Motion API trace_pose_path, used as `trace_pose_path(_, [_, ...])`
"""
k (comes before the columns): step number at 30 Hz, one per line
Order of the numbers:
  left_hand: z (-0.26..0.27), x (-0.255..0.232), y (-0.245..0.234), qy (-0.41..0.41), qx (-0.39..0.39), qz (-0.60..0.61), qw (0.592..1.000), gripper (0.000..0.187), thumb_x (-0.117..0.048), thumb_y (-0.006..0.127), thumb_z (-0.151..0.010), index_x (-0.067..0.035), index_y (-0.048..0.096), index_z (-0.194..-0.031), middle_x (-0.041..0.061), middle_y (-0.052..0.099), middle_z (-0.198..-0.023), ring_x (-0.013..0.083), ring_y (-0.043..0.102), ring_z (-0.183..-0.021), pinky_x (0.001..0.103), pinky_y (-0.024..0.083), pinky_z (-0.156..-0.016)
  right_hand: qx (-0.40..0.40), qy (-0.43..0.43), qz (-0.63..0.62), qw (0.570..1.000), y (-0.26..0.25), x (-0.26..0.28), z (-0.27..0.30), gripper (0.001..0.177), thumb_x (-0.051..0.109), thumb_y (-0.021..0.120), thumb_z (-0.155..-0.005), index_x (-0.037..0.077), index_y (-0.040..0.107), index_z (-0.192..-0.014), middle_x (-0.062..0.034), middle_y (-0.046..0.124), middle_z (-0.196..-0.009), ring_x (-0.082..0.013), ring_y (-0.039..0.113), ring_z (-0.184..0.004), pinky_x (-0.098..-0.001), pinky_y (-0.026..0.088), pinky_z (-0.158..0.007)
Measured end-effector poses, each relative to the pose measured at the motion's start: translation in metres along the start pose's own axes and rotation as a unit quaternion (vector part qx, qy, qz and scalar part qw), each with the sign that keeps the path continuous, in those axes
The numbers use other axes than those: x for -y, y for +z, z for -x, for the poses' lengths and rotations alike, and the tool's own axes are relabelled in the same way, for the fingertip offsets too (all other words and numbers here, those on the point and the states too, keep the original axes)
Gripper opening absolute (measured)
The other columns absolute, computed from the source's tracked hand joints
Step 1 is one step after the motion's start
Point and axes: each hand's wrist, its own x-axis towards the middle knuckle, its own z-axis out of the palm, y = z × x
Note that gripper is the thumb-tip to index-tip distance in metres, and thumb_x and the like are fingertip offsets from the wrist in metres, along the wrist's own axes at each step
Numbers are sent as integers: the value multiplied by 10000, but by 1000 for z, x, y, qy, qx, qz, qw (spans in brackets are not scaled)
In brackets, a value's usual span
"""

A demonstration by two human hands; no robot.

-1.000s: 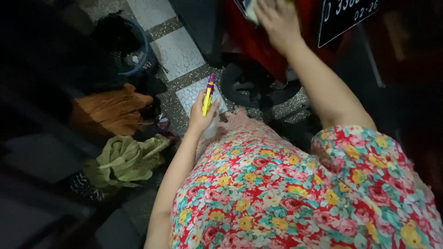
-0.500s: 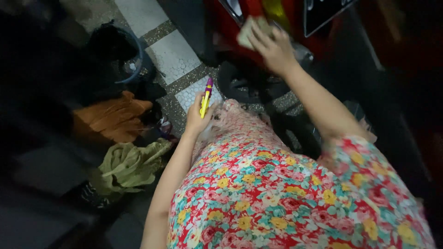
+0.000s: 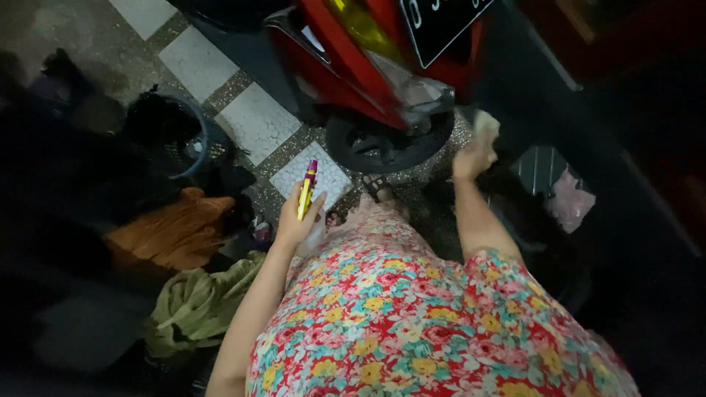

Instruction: The person wipes the rear and front sections of a red motorcycle using a cloth and a spray bottle. They clean the license plate area, rear fender, handlebars, and dashboard, repeatedly spraying and wiping surfaces.

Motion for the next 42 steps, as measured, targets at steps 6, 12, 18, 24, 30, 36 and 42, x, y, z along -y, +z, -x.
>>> trace_pose_path(6, [-20,-15,9,-14,34,-58,998,496,-476,778,-897,-215,607,-1282,139,690,-828,300,690,-861,412,495,-759,35,134,142,980,111,78,18,807,755,507,-961,218,430,-1559,-197,435,-1592,-445,459,-1442,-668,356,-1129])
trace_pose_path(12, [-20,-50,18,5,31,-53,998,563,-399,747,-932,-112,562,-1380,291,675,-1117,449,642,-1120,497,497,-908,-127,-214,122,961,190,-7,86,342,143,733,-934,190,730,-1273,-291,691,-1067,-291,668,-1188,-318,416,-991])
trace_pose_path(18, [-26,-45,25,-11,44,-44,998,498,-387,745,-944,-119,604,-1340,203,675,-1072,333,651,-1066,446,493,-889,197,-391,292,850,150,9,124,447,101,594,-1059,198,571,-1496,-105,502,-1565,-211,467,-1459,-402,272,-1210])
trace_pose_path(24, [-29,-55,26,-4,49,-25,998,360,-357,767,-935,-120,641,-1174,109,658,-833,222,678,-835,357,515,-779,39,-189,81,978,108,-13,10,554,94,486,-1167,167,271,-1673,-113,68,-1749,-266,6,-1624,-499,2,-1331])
trace_pose_path(30, [-23,-66,23,-15,41,-33,999,377,-373,769,-934,-144,638,-1204,111,670,-780,236,694,-801,354,516,-746,-169,-137,12,976,178,-83,65,564,-98,591,-980,173,588,-1475,-281,579,-1404,-279,531,-1360,-325,509,-1129])
trace_pose_path(36, [-23,-55,19,5,37,-33,999,403,-309,772,-932,-123,635,-1261,124,671,-698,238,723,-698,340,538,-704,-41,156,-107,981,168,-48,115,558,243,523,-1100,457,338,-1581,-27,301,-1680,-210,312,-1530,-371,302,-1254])
trace_pose_path(42, [-26,-51,20,-18,61,-46,997,453,-383,777,-919,-78,627,-1219,161,670,-737,271,699,-718,389,509,-714,-64,-101,-118,986,122,4,26,704,-86,552,-1024,36,211,-1628,-326,180,-1664,-390,222,-1562,-474,167,-1337])
